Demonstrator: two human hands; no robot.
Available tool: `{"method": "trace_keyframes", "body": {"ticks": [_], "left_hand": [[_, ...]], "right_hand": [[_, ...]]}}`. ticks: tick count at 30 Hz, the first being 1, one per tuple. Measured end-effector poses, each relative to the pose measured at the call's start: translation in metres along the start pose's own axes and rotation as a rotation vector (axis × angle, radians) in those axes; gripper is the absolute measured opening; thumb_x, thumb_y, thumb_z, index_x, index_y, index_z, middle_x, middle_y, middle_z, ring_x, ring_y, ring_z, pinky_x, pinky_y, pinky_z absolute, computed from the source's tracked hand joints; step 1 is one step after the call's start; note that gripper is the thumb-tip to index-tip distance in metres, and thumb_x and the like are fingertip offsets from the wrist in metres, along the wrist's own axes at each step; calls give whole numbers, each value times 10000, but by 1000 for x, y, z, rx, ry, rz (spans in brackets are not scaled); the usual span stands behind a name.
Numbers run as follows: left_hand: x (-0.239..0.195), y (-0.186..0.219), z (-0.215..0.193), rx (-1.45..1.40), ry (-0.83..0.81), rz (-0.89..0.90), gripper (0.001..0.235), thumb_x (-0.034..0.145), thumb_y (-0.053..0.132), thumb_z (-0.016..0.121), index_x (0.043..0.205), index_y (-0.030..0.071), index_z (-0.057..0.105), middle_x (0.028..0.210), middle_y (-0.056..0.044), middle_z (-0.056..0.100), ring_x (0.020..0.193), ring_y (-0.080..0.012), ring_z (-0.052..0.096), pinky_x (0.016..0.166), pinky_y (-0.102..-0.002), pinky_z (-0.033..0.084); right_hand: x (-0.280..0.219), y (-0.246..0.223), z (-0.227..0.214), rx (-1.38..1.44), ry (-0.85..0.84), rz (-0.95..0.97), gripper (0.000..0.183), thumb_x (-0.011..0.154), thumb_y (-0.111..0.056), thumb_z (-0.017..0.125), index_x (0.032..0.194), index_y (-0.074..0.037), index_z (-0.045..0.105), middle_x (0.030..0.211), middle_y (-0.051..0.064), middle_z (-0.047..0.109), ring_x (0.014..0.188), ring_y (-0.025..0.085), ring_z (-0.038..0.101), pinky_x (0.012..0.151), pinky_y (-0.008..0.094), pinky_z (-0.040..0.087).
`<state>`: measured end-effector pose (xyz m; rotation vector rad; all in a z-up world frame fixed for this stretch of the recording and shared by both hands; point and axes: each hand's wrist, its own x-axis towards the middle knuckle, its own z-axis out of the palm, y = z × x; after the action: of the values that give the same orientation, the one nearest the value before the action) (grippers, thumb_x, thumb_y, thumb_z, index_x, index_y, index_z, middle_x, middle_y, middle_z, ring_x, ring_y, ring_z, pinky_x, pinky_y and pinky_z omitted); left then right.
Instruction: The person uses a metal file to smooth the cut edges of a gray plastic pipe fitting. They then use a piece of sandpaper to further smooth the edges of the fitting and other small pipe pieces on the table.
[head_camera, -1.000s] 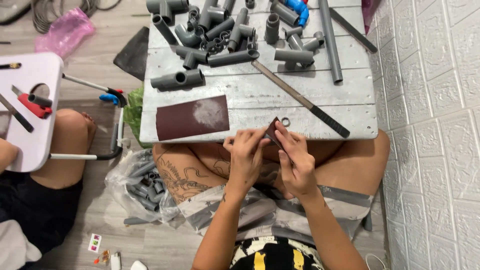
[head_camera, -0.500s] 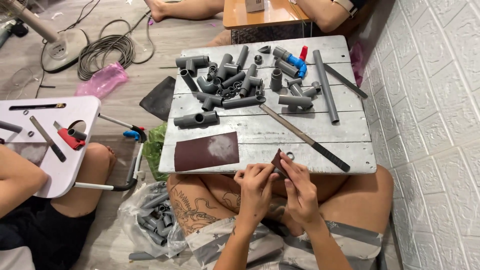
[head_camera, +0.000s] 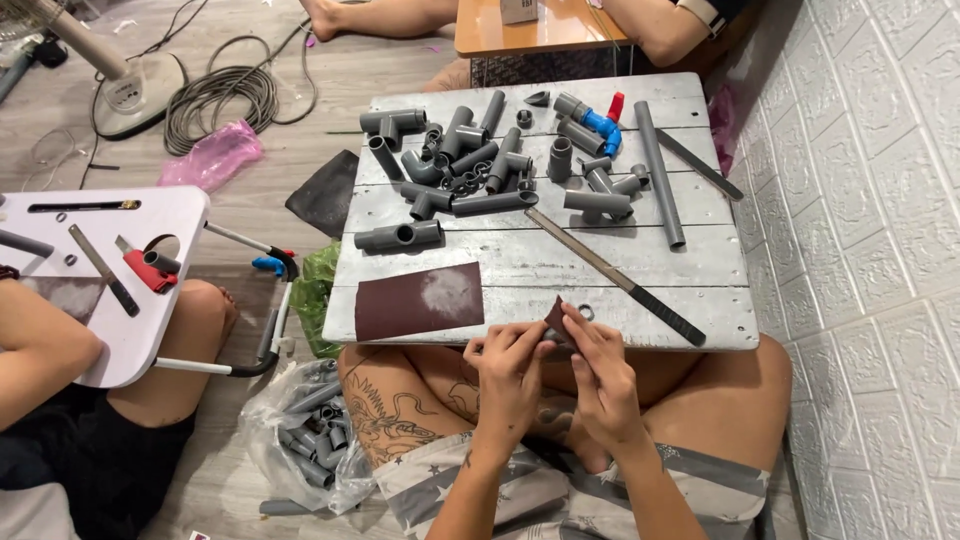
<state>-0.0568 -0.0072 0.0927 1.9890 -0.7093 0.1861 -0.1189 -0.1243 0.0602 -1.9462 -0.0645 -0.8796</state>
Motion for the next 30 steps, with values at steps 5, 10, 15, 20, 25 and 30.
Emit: {"method": "trace_keyframes", "body": {"ticks": [5, 10, 15, 20, 25, 30], "left_hand": [[-2, -3, 1, -4, -7, 11, 158, 878, 109, 682, 1025, 64, 718, 1054, 5, 695, 969, -163, 581, 1007, -435, 234], [5, -9, 0, 17, 84, 38, 236, 1032, 295, 602, 1204, 193, 728, 941, 17, 698, 974, -137, 620, 932, -381, 274], [2, -8, 3, 6, 59, 21, 252, 1026, 310, 609, 1219, 202, 729, 951, 18, 704, 986, -130, 616, 948, -391, 265], [3, -12, 1, 43, 84, 22, 247, 1023, 287, 623, 1231, 192, 718, 966, 12, 711, 995, -140, 620, 954, -384, 272], [-1, -9, 1, -52, 62, -2, 255, 1033, 282, 604, 1234, 185, 727, 910, 10, 706, 956, -134, 632, 946, -380, 283], [2, -6, -6, -115, 48, -44, 260, 1037, 282, 589, 1234, 191, 733, 885, 13, 705, 923, -128, 637, 951, -364, 298]], "right_hand": [[3, 1, 0, -6, -2, -37, 410, 955, 8, 537, 1361, 10, 591, 1490, 147, 574, 1222, 281, 589, 1102, 391, 465], [12, 4, -4, 120, 91, 60, 379, 1054, -98, 453, 1366, 55, 602, 1367, 218, 655, 1086, 283, 641, 917, 393, 514], [11, -4, -2, 133, 123, 78, 382, 1052, -50, 433, 1385, 75, 571, 1374, 240, 640, 1122, 317, 657, 917, 394, 550], [9, -13, 6, -29, 71, -57, 355, 990, 60, 497, 1320, 87, 626, 1368, 254, 645, 1237, 406, 639, 1000, 456, 535], [10, 3, 2, -48, 78, -53, 422, 934, 145, 470, 1322, 84, 624, 1363, 276, 634, 1251, 425, 616, 992, 495, 542], [11, 2, -5, 84, 145, 87, 421, 967, 155, 397, 1342, 106, 582, 1352, 274, 640, 1227, 410, 631, 948, 485, 590]]}}
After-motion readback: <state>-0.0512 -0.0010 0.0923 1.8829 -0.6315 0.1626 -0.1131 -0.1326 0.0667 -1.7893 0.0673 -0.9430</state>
